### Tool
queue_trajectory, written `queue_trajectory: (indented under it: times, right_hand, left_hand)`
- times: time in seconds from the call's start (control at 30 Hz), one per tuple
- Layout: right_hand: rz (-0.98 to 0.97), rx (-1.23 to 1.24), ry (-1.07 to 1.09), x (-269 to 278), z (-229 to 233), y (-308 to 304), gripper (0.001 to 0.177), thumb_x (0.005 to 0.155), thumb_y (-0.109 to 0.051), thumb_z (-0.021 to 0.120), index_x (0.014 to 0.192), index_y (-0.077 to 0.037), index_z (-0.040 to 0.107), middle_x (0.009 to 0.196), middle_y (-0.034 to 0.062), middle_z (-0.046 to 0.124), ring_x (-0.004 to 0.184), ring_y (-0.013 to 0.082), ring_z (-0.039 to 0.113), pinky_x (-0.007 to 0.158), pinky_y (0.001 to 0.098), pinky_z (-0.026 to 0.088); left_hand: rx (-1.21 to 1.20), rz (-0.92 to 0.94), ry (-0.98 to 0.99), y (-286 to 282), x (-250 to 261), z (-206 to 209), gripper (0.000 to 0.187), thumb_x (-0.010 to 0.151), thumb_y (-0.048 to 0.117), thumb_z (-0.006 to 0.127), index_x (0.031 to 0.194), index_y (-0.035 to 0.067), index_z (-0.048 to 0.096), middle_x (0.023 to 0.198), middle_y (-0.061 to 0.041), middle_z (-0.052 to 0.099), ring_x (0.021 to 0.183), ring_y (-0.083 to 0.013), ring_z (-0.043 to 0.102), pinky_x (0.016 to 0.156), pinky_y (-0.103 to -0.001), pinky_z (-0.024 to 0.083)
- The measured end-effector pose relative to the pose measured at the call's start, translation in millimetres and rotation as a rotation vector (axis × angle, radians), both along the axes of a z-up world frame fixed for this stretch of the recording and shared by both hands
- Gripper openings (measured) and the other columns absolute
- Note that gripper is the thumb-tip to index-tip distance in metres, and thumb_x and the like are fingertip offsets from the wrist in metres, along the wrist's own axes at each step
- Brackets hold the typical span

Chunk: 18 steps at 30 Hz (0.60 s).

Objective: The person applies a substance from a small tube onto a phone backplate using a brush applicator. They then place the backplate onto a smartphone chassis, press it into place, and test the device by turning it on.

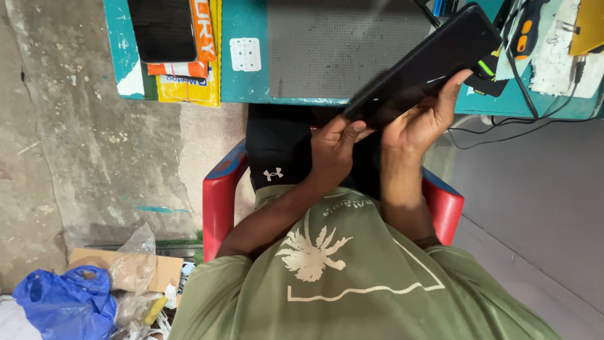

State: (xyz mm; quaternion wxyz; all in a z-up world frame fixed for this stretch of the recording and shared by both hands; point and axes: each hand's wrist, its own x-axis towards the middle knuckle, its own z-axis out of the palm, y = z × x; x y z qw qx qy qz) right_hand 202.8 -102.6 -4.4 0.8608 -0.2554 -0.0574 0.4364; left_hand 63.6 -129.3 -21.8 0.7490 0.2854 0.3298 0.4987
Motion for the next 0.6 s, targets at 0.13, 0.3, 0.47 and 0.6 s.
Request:
queue_trajectory:
  times: [0.13,0.3,0.47,0.6]
  right_hand:
    - [-0.024,-0.035,-0.152,-12,12,1,0.040,0.106,-0.033,0.065,0.134,-0.005,0.062,0.126,0.0070,0.072,0.116,0.0203,0.069,0.107,0.0356,0.055]
    - [0.046,-0.182,-0.309,-12,14,-16,0.034,0.104,-0.026,0.066,0.126,-0.001,0.066,0.122,0.0090,0.074,0.113,0.0201,0.072,0.106,0.0349,0.057]
    - [0.196,-0.300,-0.441,-28,-7,-40,0.022,0.109,-0.015,0.073,0.095,0.002,0.069,0.079,-0.0043,0.059,0.069,0.0039,0.046,0.063,0.0201,0.035]
    - [0.287,-0.425,-0.573,-41,14,-41,0.025,0.100,-0.014,0.076,0.114,0.006,0.076,0.079,-0.0030,0.062,0.066,0.0047,0.043,0.061,0.0223,0.031]
  left_hand:
    - [0.141,-0.063,0.254,-4,-12,-23,0.025,0.112,0.015,0.066,0.105,-0.009,0.069,0.092,-0.013,0.075,0.090,-0.0176,0.076,0.094,-0.038,0.068]
    - [0.183,-0.451,-0.081,10,-57,-17,0.051,0.111,0.035,0.056,0.141,-0.007,0.057,0.128,-0.016,0.068,0.122,-0.0219,0.068,0.112,-0.043,0.057]
    - [0.189,-0.612,-0.005,20,-75,-28,0.091,0.106,0.069,0.017,0.156,-0.002,0.045,0.149,-0.014,0.058,0.141,-0.0222,0.054,0.123,-0.036,0.039]
    - [-0.209,-0.584,-0.346,13,-75,-34,0.098,0.100,0.073,0.010,0.163,0.003,0.033,0.162,-0.011,0.045,0.150,-0.0235,0.044,0.129,-0.039,0.033]
